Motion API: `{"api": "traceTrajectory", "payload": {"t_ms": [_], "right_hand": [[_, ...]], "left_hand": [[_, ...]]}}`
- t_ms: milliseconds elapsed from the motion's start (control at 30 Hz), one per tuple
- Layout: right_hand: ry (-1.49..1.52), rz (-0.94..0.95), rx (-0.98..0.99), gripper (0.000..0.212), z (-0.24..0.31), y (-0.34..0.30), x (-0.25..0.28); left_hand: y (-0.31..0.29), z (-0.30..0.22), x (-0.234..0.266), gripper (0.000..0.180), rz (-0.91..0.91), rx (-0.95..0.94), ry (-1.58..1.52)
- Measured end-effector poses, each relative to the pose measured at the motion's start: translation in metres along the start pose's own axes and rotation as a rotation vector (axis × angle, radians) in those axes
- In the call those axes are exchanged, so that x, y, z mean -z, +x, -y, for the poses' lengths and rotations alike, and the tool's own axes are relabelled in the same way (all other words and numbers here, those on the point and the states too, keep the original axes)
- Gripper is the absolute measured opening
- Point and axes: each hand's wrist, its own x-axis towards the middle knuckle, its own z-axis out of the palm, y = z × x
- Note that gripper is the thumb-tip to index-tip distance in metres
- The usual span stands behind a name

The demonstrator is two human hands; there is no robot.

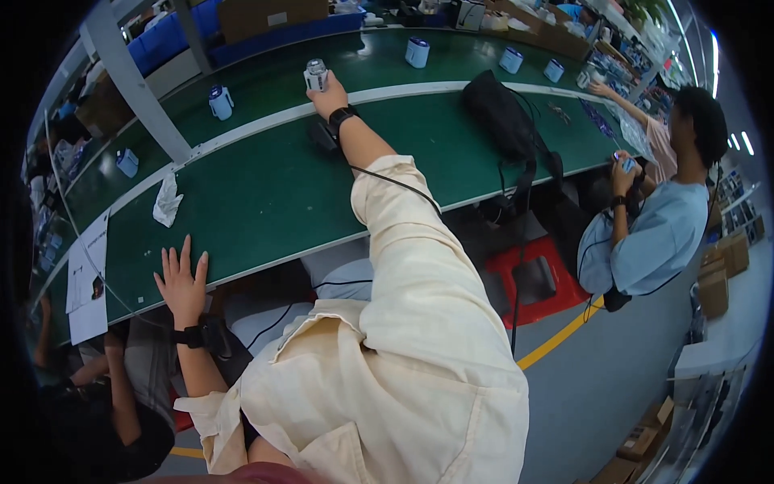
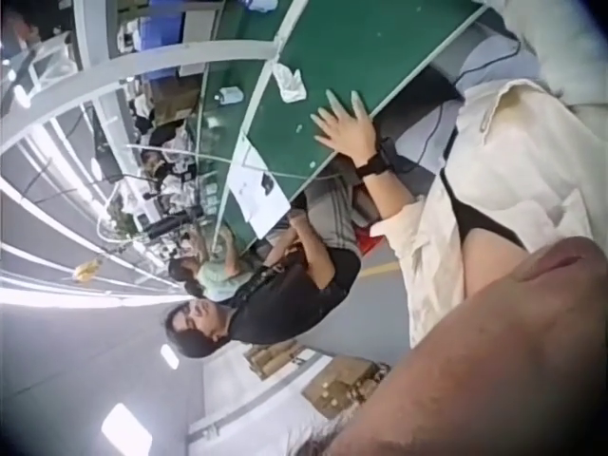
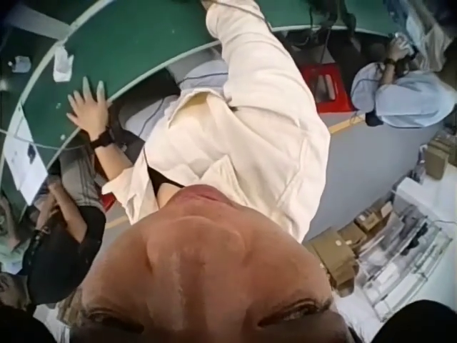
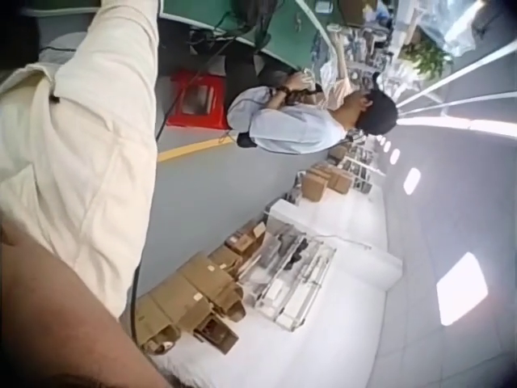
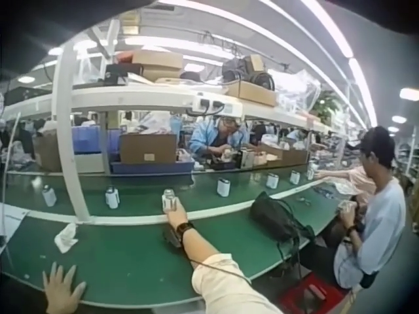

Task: Assembling and inspecting handheld blue electronic devices on a production line.

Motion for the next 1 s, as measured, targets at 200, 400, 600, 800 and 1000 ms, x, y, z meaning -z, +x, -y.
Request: {"api": "traceTrajectory", "payload": {"t_ms": [200, 400, 600, 800, 1000], "right_hand": [[-0.175, -0.186, -0.018, 0.048, 0.000, -0.006, -0.005], [-0.234, -0.097, 0.089, 0.047, 0.015, -0.024, -0.014], [-0.216, -0.109, 0.029, 0.060, 0.004, -0.029, 0.016], [-0.060, -0.022, -0.089, 0.068, 0.029, -0.041, -0.006], [0.059, -0.064, -0.185, 0.068, 0.040, -0.047, -0.005]], "left_hand": [[0.001, -0.004, 0.003, 0.055, 0.010, -0.031, -0.032], [-0.006, 0.005, 0.011, 0.057, 0.013, 0.027, -0.001], [0.012, -0.008, 0.025, 0.065, 0.084, 0.000, -0.118], [0.006, 0.018, 0.034, 0.086, 0.217, -0.068, -0.188], [0.022, 0.024, 0.041, 0.102, 0.471, -0.196, -0.157]]}}
